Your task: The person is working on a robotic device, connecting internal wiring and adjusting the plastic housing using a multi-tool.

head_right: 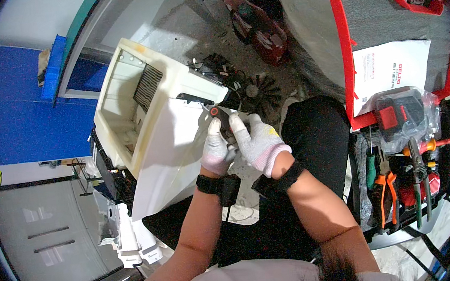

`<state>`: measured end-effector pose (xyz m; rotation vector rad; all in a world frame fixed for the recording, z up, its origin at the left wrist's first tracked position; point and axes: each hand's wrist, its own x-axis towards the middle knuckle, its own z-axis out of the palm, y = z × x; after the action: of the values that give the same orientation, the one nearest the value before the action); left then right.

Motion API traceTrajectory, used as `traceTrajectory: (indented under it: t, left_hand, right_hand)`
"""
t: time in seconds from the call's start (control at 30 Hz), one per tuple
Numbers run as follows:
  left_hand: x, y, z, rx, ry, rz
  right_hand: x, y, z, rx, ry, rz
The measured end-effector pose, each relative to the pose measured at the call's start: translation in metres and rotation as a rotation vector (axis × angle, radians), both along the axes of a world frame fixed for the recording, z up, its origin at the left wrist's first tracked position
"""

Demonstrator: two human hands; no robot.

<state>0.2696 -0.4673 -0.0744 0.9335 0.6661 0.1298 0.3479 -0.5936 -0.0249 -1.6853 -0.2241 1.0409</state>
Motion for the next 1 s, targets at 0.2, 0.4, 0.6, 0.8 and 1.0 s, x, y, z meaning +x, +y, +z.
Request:
traceTrajectory:
  t: [0.2,0.4,0.6,0.8,1.0]
  left_hand:
    - [-0.002,-0.001,0.005,-0.105,-0.062,0.050]
    - [-0.003,-0.007,0.009,-0.174,-0.223,0.045]
    - [-0.001,0.001,0.004,-0.097,-0.101,0.039]
    - [-0.007,0.000,0.001,0.092,-0.028,0.015]
    - [-0.007,0.000,0.003,0.074,-0.081,0.000]
  right_hand:
    - [-0.008,0.003,-0.003,-0.066,-0.495,0.047]
    - [-0.018,0.006,0.002,-0.083,-0.968,-0.026]
    - [-0.018,0.009,0.000,0.049,-0.682,-0.117]
    - [-0.001,0.002,0.004,0.011,-0.305,-0.032]
    - [-0.002,0.002,-0.001,0.006,-0.199,0.102]
